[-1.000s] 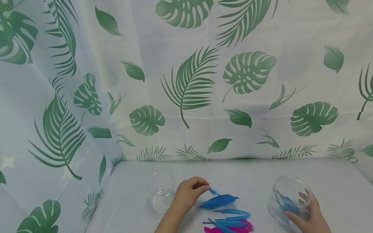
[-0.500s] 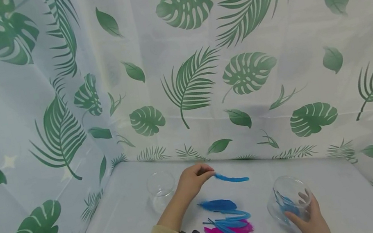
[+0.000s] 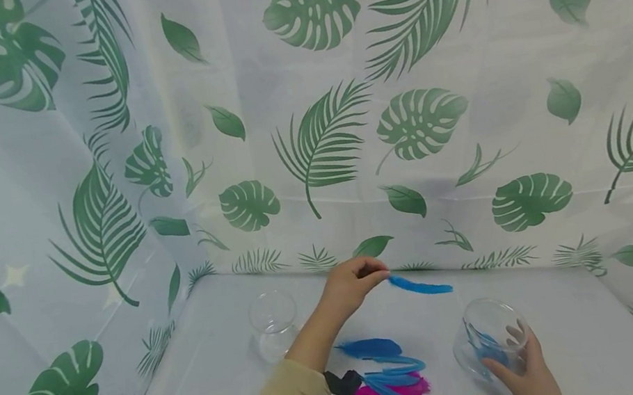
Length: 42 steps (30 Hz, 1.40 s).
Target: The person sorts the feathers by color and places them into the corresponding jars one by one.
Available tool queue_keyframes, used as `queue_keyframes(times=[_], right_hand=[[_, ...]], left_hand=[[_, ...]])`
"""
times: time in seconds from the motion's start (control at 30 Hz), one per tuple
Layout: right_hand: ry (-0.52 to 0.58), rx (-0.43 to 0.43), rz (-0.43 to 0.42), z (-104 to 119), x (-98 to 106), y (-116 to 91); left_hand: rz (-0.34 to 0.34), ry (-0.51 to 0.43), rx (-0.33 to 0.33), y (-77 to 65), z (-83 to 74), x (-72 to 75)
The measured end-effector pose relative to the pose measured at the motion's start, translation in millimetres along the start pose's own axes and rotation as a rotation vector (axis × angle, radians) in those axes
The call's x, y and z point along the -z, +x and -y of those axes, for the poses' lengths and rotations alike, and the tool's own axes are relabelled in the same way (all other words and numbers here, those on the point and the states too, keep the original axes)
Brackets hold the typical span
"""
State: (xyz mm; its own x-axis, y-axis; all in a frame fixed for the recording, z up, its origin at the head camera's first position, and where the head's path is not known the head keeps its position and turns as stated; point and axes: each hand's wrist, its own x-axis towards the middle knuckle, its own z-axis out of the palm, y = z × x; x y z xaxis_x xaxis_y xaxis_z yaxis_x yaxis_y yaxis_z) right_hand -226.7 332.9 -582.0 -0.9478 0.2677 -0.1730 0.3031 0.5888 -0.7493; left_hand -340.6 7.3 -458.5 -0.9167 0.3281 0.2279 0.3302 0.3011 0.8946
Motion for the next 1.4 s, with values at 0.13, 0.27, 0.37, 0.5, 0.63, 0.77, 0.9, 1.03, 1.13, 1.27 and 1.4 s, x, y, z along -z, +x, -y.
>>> queue_keyframes(times=[0.13,0.27,0.37,0.5,0.63,0.77,0.9,1.03,1.13,1.27,1.4], right_hand=[[0.009,-0.018,-0.004,-0.3,-1.1,1.6],[0.018,-0.02,-0.009,-0.3,-1.0,1.7],[0.017,-0.017,-0.014,0.0,-0.7,1.7],[0.008,-0.015,-0.033,0.2,-0.9,1.9],[0.002,-0.013,-0.042,-0.5,-1.5,2.8],[0.003,-0.011,-0.037,-1.0,-1.7,3.5],[0.008,-0.018,-0.037,0.3,-0.8,2.1],[0.016,-0.017,-0.047,2.4,0.3,-1.8],[0.026,-0.012,-0.034,3.5,1.5,-3.7],[0.026,-0.02,0.01,4.5,2.9,-2.9],[0.023,-0.017,0.021,6.1,3.7,-2.5]], left_hand=[[0.029,0.015,-0.034,6.1,-9.8,-10.7],[0.066,0.025,-0.076,10.6,-17.5,-21.8],[0.09,0.027,-0.099,13.4,-20.8,-30.2],[0.106,0.035,-0.112,15.2,-22.2,-39.9],[0.116,0.054,-0.121,15.8,-22.5,-48.0],[0.126,0.076,-0.109,16.2,-22.9,-56.5],[0.14,0.128,-0.098,17.6,-24.4,-67.9],[0.174,0.233,-0.112,18.4,-28.2,-81.3],[0.211,0.333,-0.136,18.8,-32.1,-90.8],[0.246,0.432,-0.183,19.9,-33.2,-103.1],[0.269,0.48,-0.21,19.7,-33.6,-113.5]])
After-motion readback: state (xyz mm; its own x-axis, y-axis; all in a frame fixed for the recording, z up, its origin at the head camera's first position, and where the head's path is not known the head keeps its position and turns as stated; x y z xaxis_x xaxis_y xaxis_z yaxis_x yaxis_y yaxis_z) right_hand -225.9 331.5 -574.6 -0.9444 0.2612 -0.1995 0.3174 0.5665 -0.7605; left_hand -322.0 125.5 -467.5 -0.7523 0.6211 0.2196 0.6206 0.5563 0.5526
